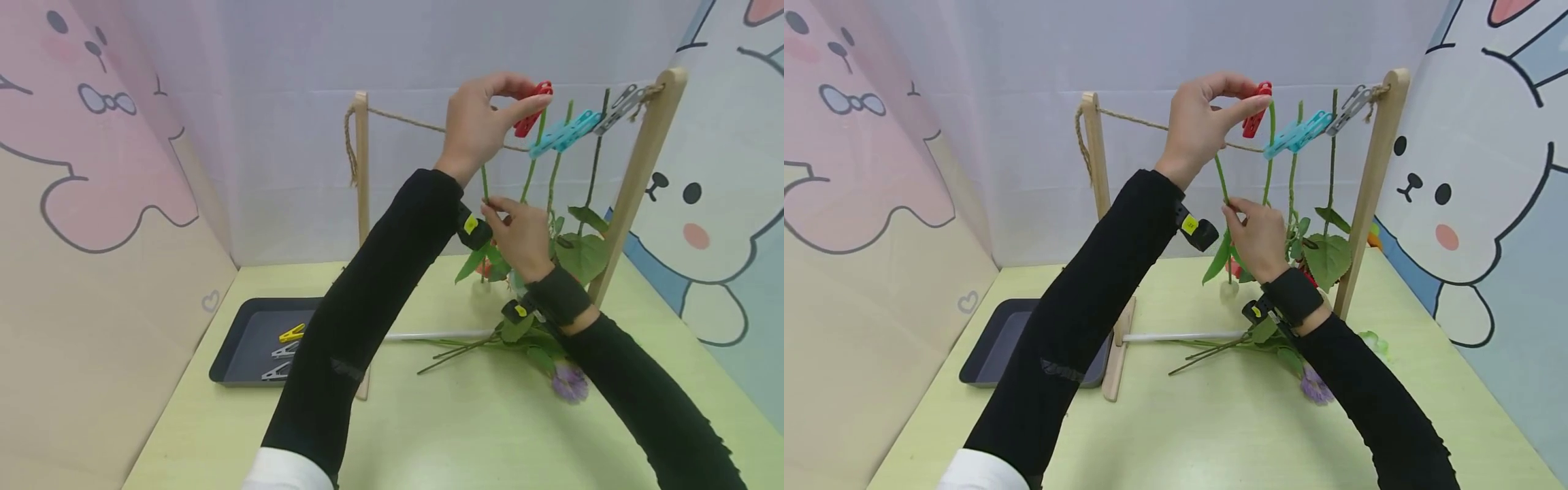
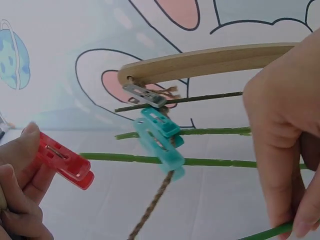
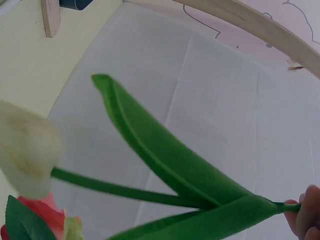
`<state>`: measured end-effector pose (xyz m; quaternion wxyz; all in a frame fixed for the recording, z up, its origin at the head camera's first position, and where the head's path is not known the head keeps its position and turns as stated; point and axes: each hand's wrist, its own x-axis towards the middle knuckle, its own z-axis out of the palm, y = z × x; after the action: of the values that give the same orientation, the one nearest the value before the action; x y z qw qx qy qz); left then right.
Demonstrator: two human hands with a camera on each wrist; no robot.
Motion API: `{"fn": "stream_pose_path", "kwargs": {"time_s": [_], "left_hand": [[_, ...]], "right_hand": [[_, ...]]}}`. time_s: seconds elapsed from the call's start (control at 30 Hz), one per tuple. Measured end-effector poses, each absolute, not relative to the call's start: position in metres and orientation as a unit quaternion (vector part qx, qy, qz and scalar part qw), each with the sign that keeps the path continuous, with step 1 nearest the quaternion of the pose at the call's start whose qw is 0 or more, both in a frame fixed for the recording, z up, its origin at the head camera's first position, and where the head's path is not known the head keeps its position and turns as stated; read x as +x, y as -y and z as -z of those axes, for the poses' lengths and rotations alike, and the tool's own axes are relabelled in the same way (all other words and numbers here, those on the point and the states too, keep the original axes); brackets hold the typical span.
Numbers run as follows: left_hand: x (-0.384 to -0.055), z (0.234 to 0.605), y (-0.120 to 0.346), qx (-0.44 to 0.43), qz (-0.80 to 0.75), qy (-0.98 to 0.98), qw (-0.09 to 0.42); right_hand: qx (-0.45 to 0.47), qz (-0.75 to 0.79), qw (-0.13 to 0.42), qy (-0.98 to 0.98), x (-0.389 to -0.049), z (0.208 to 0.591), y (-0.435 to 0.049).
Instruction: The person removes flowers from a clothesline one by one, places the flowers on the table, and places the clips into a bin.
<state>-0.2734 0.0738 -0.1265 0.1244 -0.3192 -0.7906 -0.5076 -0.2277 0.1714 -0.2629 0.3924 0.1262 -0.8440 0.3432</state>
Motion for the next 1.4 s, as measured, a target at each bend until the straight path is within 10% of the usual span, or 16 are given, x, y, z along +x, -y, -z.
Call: {"fn": "stream_pose_path", "kwargs": {"time_s": [0.33, 0.6, 0.87, 1.4], "left_hand": [[-0.214, 0.116, 0.000, -0.380, 0.477, 0.778, 0.149], [-0.199, 0.166, 0.077, -0.334, 0.436, 0.818, 0.173], [-0.197, 0.235, 0.141, -0.250, 0.355, 0.899, 0.058], [-0.235, 0.383, 0.213, -0.129, 0.159, 0.971, -0.123]], "right_hand": [[0.267, -0.167, 0.441, 0.841, -0.195, 0.257, -0.171], [0.375, -0.065, 0.359, 0.852, -0.153, 0.285, -0.178], [0.348, 0.006, 0.184, 0.919, -0.127, 0.339, -0.189], [0.355, 0.056, 0.126, 0.925, -0.138, 0.395, -0.203]]}}
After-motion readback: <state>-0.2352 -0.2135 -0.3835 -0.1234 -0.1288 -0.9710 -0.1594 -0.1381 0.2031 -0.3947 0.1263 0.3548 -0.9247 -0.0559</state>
